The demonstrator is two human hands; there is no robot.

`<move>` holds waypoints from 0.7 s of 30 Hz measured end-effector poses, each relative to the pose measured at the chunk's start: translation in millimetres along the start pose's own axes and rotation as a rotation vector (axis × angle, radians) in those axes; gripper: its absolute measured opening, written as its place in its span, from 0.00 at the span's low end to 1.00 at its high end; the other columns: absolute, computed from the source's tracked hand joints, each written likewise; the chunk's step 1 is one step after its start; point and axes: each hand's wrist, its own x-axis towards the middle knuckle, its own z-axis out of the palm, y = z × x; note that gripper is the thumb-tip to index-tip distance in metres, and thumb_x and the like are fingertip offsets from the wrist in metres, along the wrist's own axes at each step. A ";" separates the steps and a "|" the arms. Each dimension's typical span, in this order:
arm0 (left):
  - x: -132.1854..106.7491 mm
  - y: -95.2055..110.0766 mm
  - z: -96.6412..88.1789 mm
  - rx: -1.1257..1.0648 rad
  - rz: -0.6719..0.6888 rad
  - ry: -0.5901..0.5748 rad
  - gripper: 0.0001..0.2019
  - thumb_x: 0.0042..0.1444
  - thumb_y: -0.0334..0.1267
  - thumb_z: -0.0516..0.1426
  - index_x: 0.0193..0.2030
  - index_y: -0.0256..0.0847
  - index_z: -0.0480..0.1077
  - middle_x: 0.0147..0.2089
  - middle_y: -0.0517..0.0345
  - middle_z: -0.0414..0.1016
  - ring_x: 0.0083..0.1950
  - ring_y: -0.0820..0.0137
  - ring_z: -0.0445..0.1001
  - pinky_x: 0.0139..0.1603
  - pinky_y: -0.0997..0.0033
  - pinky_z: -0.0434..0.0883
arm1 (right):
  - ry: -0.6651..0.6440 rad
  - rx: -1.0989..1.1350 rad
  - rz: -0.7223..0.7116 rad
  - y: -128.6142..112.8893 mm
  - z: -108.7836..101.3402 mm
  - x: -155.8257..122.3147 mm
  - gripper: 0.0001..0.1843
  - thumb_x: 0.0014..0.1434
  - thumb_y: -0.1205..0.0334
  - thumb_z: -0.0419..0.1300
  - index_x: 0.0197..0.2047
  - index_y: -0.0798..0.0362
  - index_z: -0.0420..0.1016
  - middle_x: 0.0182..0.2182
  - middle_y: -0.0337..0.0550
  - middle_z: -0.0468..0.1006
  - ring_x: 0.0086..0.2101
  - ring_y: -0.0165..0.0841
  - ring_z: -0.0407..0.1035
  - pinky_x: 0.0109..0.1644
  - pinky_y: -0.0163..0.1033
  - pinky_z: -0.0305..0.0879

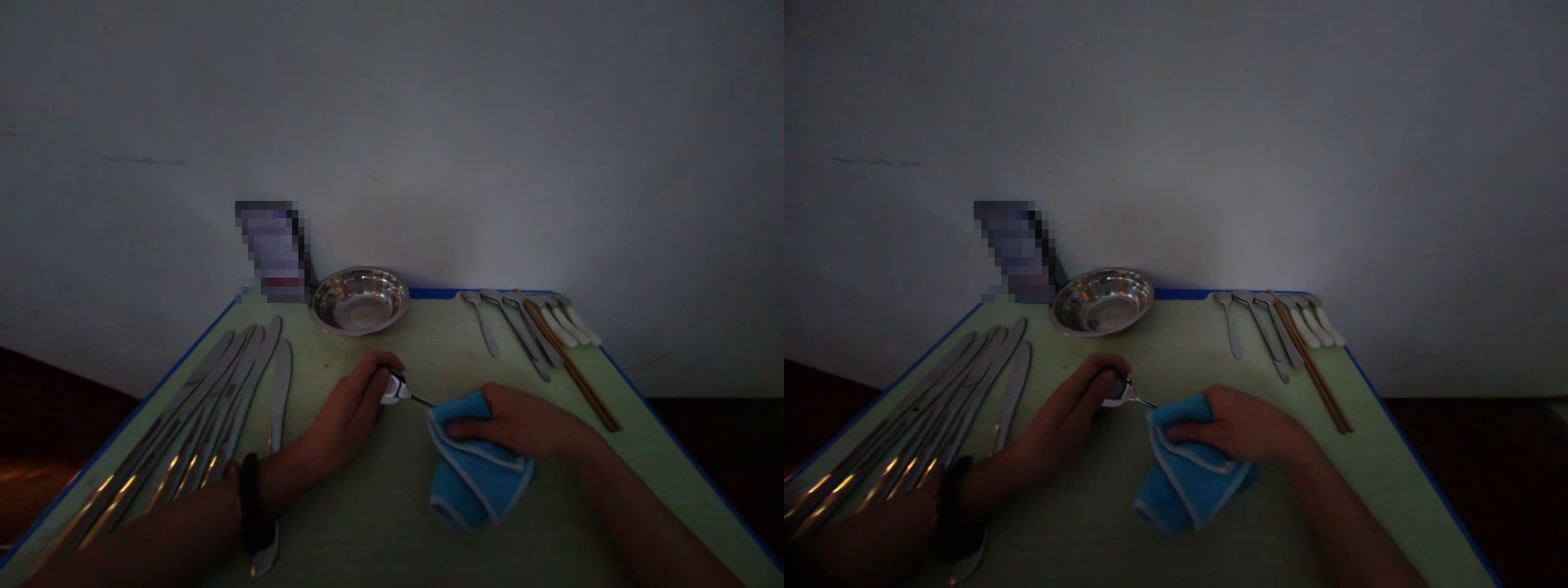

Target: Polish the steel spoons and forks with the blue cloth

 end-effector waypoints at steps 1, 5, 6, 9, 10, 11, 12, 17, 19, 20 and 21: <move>0.8 -0.3 -0.9 -0.023 -0.018 0.024 0.09 0.61 0.39 0.43 0.43 0.43 0.61 0.32 0.62 0.66 0.29 0.73 0.64 0.28 0.75 0.63 | -0.006 -0.006 0.005 3.2 -5.0 -1.3 0.24 0.45 0.39 0.57 0.26 0.54 0.71 0.21 0.36 0.69 0.23 0.27 0.61 0.24 0.32 0.53; 2.8 -1.9 -3.7 -0.070 -0.041 0.094 0.08 0.61 0.40 0.44 0.43 0.43 0.60 0.33 0.62 0.64 0.28 0.73 0.64 0.26 0.76 0.63 | 0.004 0.102 0.005 16.5 -19.6 -4.2 0.21 0.48 0.42 0.57 0.25 0.54 0.70 0.19 0.35 0.67 0.22 0.26 0.60 0.26 0.32 0.56; 2.7 -2.2 -3.8 -0.069 -0.035 0.094 0.09 0.61 0.40 0.43 0.42 0.43 0.60 0.32 0.62 0.64 0.28 0.73 0.64 0.26 0.76 0.63 | 0.011 0.122 -0.001 18.0 -20.9 -4.2 0.21 0.48 0.43 0.57 0.25 0.54 0.70 0.19 0.34 0.67 0.22 0.26 0.60 0.25 0.32 0.56; 1.2 -2.1 -3.4 -0.040 -0.004 0.060 0.10 0.61 0.40 0.42 0.43 0.42 0.60 0.30 0.63 0.64 0.25 0.74 0.62 0.25 0.76 0.62 | -0.001 0.121 -0.027 15.1 -18.4 -3.1 0.21 0.47 0.42 0.57 0.24 0.54 0.70 0.18 0.35 0.67 0.21 0.25 0.60 0.23 0.31 0.54; 0.5 -1.8 -3.1 -0.019 0.017 0.042 0.10 0.61 0.40 0.42 0.43 0.42 0.61 0.30 0.63 0.65 0.25 0.73 0.62 0.25 0.75 0.62 | -0.032 0.118 -0.038 12.0 -15.6 -2.4 0.22 0.48 0.42 0.57 0.23 0.55 0.70 0.18 0.34 0.66 0.21 0.25 0.60 0.23 0.31 0.54; -0.1 -1.4 -2.8 0.006 0.047 0.020 0.10 0.61 0.39 0.42 0.43 0.42 0.61 0.30 0.62 0.66 0.26 0.73 0.63 0.27 0.75 0.62 | -0.069 0.115 -0.051 8.2 -11.9 -1.5 0.23 0.48 0.41 0.56 0.22 0.55 0.69 0.18 0.34 0.65 0.20 0.24 0.59 0.23 0.30 0.54; -0.7 -0.8 -2.6 0.034 0.078 -0.013 0.10 0.61 0.39 0.42 0.43 0.42 0.61 0.30 0.62 0.66 0.27 0.72 0.64 0.29 0.74 0.63 | -0.101 0.108 -0.063 4.1 -7.5 -0.6 0.24 0.48 0.40 0.56 0.21 0.55 0.68 0.17 0.33 0.64 0.20 0.24 0.58 0.22 0.30 0.53; -2.5 1.3 -2.3 0.072 0.114 -0.114 0.11 0.61 0.38 0.41 0.43 0.42 0.62 0.31 0.61 0.66 0.31 0.71 0.66 0.32 0.73 0.64 | -0.142 0.106 -0.090 -14.1 14.4 3.3 0.25 0.49 0.39 0.53 0.22 0.55 0.67 0.16 0.31 0.61 0.18 0.22 0.55 0.20 0.29 0.51; -2.5 1.2 -2.2 0.056 0.106 -0.085 0.11 0.61 0.38 0.42 0.43 0.42 0.62 0.31 0.61 0.67 0.31 0.71 0.66 0.33 0.73 0.64 | -0.126 0.108 -0.086 -15.9 14.8 2.9 0.25 0.49 0.39 0.53 0.22 0.55 0.67 0.16 0.32 0.61 0.19 0.23 0.56 0.20 0.29 0.51; -2.4 1.2 -2.1 0.043 0.104 -0.061 0.11 0.61 0.37 0.42 0.43 0.42 0.63 0.32 0.61 0.67 0.32 0.71 0.66 0.33 0.73 0.64 | -0.122 0.103 -0.082 -14.9 12.2 2.1 0.25 0.49 0.39 0.53 0.22 0.55 0.67 0.17 0.32 0.61 0.19 0.23 0.56 0.21 0.29 0.51; -2.2 1.2 -2.0 0.023 0.098 -0.029 0.11 0.61 0.38 0.42 0.43 0.42 0.63 0.33 0.61 0.67 0.32 0.72 0.66 0.33 0.73 0.65 | -0.126 0.098 -0.079 -12.6 8.1 0.9 0.24 0.49 0.39 0.54 0.22 0.55 0.67 0.17 0.32 0.61 0.19 0.23 0.57 0.21 0.30 0.51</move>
